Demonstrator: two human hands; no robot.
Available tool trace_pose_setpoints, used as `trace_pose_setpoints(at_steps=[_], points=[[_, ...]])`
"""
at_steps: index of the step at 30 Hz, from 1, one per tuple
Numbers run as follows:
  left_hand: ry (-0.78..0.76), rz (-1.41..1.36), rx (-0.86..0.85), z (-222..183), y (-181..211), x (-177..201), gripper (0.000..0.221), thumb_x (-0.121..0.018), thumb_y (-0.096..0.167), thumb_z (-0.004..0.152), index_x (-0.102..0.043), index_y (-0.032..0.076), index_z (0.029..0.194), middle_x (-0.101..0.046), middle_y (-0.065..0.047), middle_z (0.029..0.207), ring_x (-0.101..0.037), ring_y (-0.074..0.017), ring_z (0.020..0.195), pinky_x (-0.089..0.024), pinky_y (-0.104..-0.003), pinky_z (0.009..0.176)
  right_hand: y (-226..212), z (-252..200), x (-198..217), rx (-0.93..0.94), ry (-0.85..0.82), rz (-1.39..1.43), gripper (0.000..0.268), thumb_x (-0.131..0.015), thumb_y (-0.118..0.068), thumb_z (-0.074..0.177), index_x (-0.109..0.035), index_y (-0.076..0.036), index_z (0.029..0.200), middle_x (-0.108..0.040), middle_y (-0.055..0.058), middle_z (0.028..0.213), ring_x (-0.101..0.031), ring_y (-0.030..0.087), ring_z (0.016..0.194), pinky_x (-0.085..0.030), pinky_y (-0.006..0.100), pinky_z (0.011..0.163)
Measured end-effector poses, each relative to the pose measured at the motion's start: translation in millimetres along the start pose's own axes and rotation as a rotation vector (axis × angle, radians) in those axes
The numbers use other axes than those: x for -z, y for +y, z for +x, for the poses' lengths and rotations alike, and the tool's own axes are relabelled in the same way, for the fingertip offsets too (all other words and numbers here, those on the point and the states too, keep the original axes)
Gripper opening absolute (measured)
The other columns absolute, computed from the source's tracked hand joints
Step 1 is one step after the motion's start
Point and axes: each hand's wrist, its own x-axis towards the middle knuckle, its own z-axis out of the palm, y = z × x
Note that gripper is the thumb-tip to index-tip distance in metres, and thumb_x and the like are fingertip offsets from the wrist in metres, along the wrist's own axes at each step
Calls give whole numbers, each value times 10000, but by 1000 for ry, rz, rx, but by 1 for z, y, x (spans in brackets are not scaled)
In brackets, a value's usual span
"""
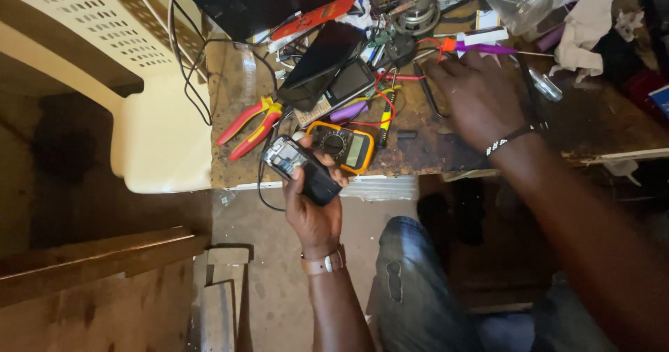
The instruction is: Repairing a mobile phone by disassembling it and testing internal components with a multimeter.
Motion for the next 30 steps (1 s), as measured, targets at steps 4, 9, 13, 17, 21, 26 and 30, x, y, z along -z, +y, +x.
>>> trace_pose_setpoints(at_steps=[4,9,13,17,21,26,30], points=[[14,-93,52,-3,-17,3,450,-440,256,822,-455,-25,1173,-535,-213,791,-559,-259,581,-501,-326,509,-8,4,10,-22,-75,65,438,-691,-205,602,-583,-132,1021,-650,40,924,-522,240,998,-428,311,739],[-82,-138,173,-11,-32,-10,558,-311,409,880,-446,-38,1185,-561,-236,824,-612,-271,640,-536,-343,554,-11,-4,11,-59,-38,38,352,-609,-160,657,-587,-148,1008,-648,29,903,-534,225,926,-425,315,726],[-156,-156,249,-18,-39,-20,722,-203,529,882,-414,-81,1207,-574,-258,849,-634,-293,714,-560,-365,589,-3,-6,6,-113,24,-95,389,-640,-237,645,-619,-158,1025,-657,28,903,-543,216,887,-386,333,756],[-192,-151,271,-19,-39,-27,791,-167,570,872,-397,-101,1221,-566,-258,841,-631,-292,732,-562,-377,580,-6,-8,5,-83,71,-120,322,-539,-188,716,-622,-116,1018,-664,57,872,-559,230,822,-372,328,725],[-260,-178,269,-18,-43,-21,826,-140,580,868,-355,-126,1239,-548,-281,857,-621,-324,745,-560,-405,591,-7,-8,8,-118,47,-196,384,-642,-205,650,-571,-119,1018,-648,66,771,-600,230,729,-439,334,693],[-281,-184,376,-19,-30,-24,734,-236,537,880,-358,-72,1270,-552,-203,949,-587,-275,785,-522,-373,623,-4,-8,28,-220,133,-69,270,-579,-55,587,-518,-44,850,-557,126,707,-563,301,656,-422,397,539],[-290,-252,407,-20,-33,-23,652,-284,469,910,-354,-63,1282,-544,-205,971,-577,-276,823,-518,-374,661,-1,-15,52,-269,82,362,129,-495,-47,750,-584,-1,831,-541,166,742,-511,291,672,-372,385,533]])
